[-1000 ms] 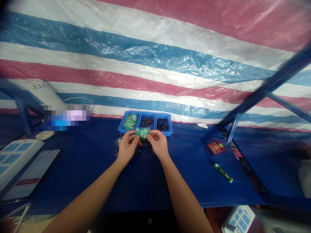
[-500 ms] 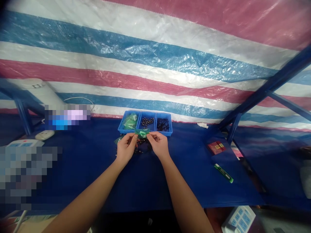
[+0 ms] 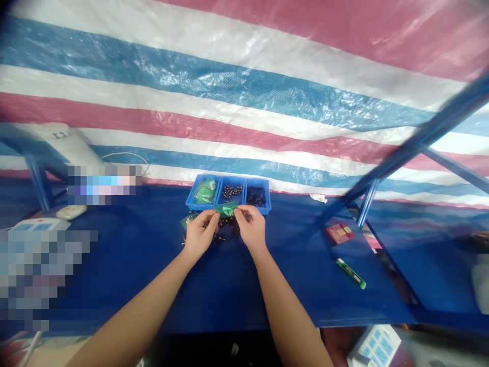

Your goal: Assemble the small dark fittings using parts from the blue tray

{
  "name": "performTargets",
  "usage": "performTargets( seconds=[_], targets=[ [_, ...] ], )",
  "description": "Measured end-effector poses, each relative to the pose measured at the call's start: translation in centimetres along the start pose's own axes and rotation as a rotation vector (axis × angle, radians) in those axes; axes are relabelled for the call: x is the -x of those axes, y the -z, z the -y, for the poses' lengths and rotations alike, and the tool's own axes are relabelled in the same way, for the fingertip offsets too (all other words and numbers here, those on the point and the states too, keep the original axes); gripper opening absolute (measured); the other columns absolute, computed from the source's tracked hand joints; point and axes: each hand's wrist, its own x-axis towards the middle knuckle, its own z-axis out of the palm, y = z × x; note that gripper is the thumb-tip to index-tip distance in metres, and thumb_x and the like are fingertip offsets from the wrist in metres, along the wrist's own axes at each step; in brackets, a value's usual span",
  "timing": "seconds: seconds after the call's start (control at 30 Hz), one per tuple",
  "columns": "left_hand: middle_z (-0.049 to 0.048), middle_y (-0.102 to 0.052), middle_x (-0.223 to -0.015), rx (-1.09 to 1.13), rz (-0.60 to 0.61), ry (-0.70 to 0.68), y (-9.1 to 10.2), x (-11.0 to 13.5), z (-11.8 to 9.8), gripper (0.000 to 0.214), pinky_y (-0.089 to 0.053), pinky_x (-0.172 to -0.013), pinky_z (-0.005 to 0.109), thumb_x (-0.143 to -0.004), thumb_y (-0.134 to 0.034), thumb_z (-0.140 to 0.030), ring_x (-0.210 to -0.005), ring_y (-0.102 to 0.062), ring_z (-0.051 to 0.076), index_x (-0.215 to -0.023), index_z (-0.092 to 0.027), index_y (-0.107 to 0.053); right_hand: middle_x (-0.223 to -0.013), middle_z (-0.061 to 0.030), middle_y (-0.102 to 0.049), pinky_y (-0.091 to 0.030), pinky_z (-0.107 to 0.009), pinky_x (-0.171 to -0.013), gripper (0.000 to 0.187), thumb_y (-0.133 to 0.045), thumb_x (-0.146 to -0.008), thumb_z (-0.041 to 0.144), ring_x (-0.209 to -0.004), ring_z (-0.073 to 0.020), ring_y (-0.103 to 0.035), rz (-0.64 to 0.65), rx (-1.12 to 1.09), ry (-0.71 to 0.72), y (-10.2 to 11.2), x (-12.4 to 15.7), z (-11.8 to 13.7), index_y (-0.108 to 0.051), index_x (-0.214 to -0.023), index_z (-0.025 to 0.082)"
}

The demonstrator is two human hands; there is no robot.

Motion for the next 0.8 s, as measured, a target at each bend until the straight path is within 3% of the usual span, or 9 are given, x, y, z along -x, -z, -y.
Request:
performTargets(
  seconds=[0.1, 0.3, 0.43, 0.53, 0.63, 0.8],
  targets=[
    [-0.0026, -0.06, -0.057, 0.057, 0.016, 0.015, -0.13, -0.03, 0.06, 0.026, -0.048, -0.056, 0.023, -0.089, -0.054, -0.041, -0.052, -0.059, 0.012, -0.097, -0.018, -0.064, -0.077, -0.0032, -0.069, -0.051, -0.031, -0.067, 0.027, -0.072, -0.072, 0.043, -0.069, -0.017, -0.062, -0.002, -0.035, -0.004, 0.02, -0.01, 0.06, -0.071, -0.085, 0.019],
    [0.0036, -0.069, -0.077, 0.243, -0.016, 0.076, -0.56, -0.21, 0.44, 0.032, -0.049, -0.054, 0.024, -0.088, -0.056, -0.043, -0.055, -0.062, 0.012, -0.105, -0.016, -0.059, -0.06, 0.0004, -0.065, -0.047, -0.027, -0.052, 0.034, -0.075, -0.069, 0.046, -0.051, -0.0134, -0.058, 0.078, -0.18, -0.17, -0.33, 0.11, 0.19, -0.067, -0.087, 0.018],
    [0.0051, -0.07, -0.081, 0.343, -0.015, 0.086, -0.38, -0.32, 0.24, 0.032, -0.046, -0.052, 0.023, -0.09, -0.053, -0.044, -0.056, -0.062, 0.012, -0.106, -0.017, -0.059, -0.072, -0.0038, -0.07, -0.046, -0.026, -0.053, 0.031, -0.074, -0.07, 0.045, -0.059, -0.0148, -0.062, 0.126, -0.266, -0.238, -0.35, 0.04, 0.28, -0.068, -0.085, 0.018],
    [0.0019, -0.065, -0.071, 0.297, -0.035, 0.07, -0.07, -0.35, 0.06, 0.029, -0.046, -0.054, 0.023, -0.09, -0.053, -0.044, -0.054, -0.057, 0.011, -0.095, -0.017, -0.064, -0.088, -0.0079, -0.072, -0.048, -0.027, -0.058, 0.03, -0.069, -0.074, 0.046, -0.072, -0.0172, -0.064, 0.138, -0.333, -0.252, -0.29, 0.05, 0.39, -0.073, -0.083, 0.017],
    [0.002, -0.065, -0.077, 0.26, -0.063, 0.079, -0.03, -0.32, 0.16, 0.026, -0.047, -0.054, 0.022, -0.086, -0.059, -0.042, -0.056, -0.055, 0.01, -0.088, -0.018, -0.065, -0.092, -0.0074, -0.072, -0.048, -0.027, -0.06, 0.028, -0.072, -0.073, 0.045, -0.073, -0.0167, -0.061, 0.125, -0.306, -0.241, -0.24, 0.12, 0.51, -0.076, -0.081, 0.018],
    [0.003, -0.065, -0.082, 0.217, -0.06, 0.082, -0.23, -0.18, 0.44, 0.024, -0.047, -0.054, 0.022, -0.085, -0.06, -0.042, -0.06, -0.056, 0.012, -0.09, -0.018, -0.065, -0.068, -0.0023, -0.066, -0.039, -0.023, -0.049, 0.027, -0.071, -0.074, 0.042, -0.056, -0.0105, -0.05, 0.131, -0.193, -0.227, -0.05, 0.19, 0.85, -0.078, -0.085, 0.018]
  ],
)
